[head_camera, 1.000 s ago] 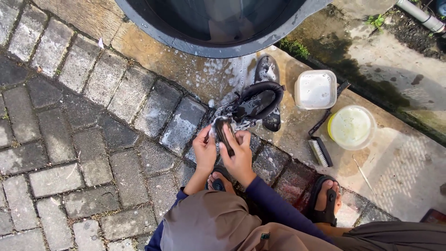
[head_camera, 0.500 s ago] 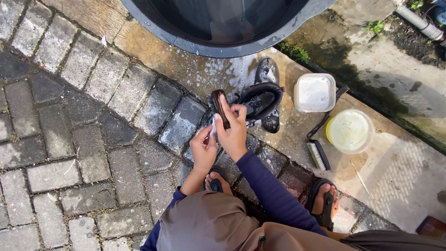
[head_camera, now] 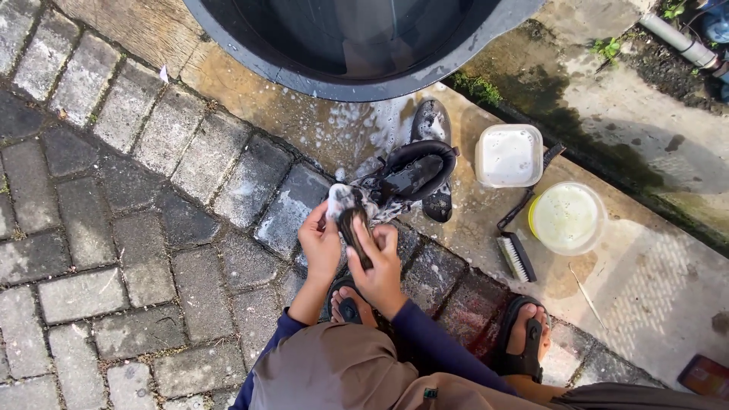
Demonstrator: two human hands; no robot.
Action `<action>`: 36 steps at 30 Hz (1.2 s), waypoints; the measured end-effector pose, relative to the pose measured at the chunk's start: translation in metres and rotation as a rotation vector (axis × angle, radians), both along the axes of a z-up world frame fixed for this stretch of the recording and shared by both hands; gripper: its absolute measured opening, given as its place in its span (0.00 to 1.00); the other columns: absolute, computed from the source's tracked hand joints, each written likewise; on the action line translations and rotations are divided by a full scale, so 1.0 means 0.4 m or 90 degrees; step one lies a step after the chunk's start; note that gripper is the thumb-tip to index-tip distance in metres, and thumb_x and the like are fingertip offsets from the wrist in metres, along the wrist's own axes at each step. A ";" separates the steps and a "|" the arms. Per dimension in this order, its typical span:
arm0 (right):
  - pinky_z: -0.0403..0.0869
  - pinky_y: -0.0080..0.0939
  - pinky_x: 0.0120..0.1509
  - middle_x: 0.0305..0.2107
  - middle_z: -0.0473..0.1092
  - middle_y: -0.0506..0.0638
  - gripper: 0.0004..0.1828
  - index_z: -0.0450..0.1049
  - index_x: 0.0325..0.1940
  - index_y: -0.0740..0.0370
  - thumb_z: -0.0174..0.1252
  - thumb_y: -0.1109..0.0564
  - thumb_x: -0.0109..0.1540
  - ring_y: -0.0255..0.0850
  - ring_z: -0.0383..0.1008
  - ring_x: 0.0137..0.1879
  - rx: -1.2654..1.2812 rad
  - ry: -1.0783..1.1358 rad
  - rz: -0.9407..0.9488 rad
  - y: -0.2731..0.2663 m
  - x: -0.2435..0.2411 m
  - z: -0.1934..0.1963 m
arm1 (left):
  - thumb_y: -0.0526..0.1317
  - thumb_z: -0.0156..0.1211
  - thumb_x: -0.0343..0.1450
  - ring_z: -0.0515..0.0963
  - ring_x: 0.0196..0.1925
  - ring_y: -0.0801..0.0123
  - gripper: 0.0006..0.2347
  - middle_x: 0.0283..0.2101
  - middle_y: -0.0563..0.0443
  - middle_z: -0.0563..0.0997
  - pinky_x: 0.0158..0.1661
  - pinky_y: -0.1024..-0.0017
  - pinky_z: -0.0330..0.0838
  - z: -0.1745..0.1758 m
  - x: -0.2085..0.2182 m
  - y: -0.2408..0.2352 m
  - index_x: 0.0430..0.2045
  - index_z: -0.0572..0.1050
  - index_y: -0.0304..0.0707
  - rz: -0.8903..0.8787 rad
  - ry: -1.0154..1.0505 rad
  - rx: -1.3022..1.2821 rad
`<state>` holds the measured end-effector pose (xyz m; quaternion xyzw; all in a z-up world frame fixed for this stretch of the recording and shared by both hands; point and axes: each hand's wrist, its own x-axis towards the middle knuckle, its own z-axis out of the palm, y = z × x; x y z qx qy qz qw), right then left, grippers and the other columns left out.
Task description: The person scrubs a black shoe with a brush and soapy water, repeatedly dipping the brush into a container of soap and scrubbing the shoe's upper and sole. The shoe remains soapy throughout the clip.
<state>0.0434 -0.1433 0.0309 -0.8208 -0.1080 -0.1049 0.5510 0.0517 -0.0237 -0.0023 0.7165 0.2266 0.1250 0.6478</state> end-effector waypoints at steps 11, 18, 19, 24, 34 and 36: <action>0.76 0.47 0.35 0.43 0.61 0.53 0.30 0.68 0.72 0.47 0.59 0.55 0.63 0.50 0.75 0.34 0.020 0.102 0.021 -0.007 -0.028 -0.029 | 0.24 0.51 0.73 0.74 0.34 0.77 0.11 0.31 0.40 0.81 0.26 0.67 0.81 -0.026 0.003 0.015 0.43 0.81 0.29 -0.008 -0.006 -0.001; 0.74 0.41 0.33 0.41 0.59 0.51 0.29 0.66 0.74 0.49 0.57 0.55 0.68 0.46 0.73 0.35 -0.011 0.073 0.009 -0.033 0.125 -0.069 | 0.27 0.54 0.73 0.77 0.19 0.70 0.07 0.21 0.42 0.76 0.17 0.75 0.73 -0.013 -0.032 -0.022 0.40 0.79 0.30 -0.096 0.050 0.013; 0.75 0.44 0.33 0.42 0.59 0.54 0.29 0.64 0.75 0.50 0.56 0.56 0.68 0.47 0.72 0.35 0.006 0.093 0.023 -0.023 0.105 -0.044 | 0.26 0.52 0.74 0.79 0.20 0.65 0.08 0.22 0.42 0.76 0.21 0.73 0.75 -0.010 -0.019 -0.011 0.40 0.79 0.31 -0.087 0.037 0.002; 0.75 0.37 0.38 0.43 0.57 0.50 0.31 0.66 0.74 0.53 0.58 0.57 0.65 0.40 0.70 0.39 0.016 0.127 0.061 -0.032 -0.012 -0.018 | 0.20 0.48 0.68 0.75 0.38 0.67 0.16 0.32 0.40 0.80 0.39 0.61 0.79 -0.032 -0.027 -0.013 0.46 0.76 0.30 -0.070 0.045 -0.091; 0.73 0.42 0.30 0.41 0.60 0.54 0.28 0.63 0.75 0.51 0.54 0.53 0.70 0.50 0.72 0.32 -0.044 0.208 0.051 -0.052 0.029 -0.140 | 0.40 0.47 0.78 0.66 0.59 0.57 0.13 0.53 0.36 0.70 0.56 0.57 0.64 -0.044 -0.043 -0.022 0.55 0.66 0.33 0.007 0.075 -0.299; 0.72 0.41 0.32 0.42 0.59 0.53 0.28 0.62 0.76 0.51 0.52 0.53 0.71 0.44 0.69 0.32 0.009 0.245 0.078 -0.046 -0.018 -0.094 | 0.51 0.42 0.80 0.60 0.71 0.38 0.24 0.69 0.25 0.60 0.66 0.42 0.54 -0.070 -0.043 -0.035 0.66 0.56 0.32 0.016 0.112 -0.477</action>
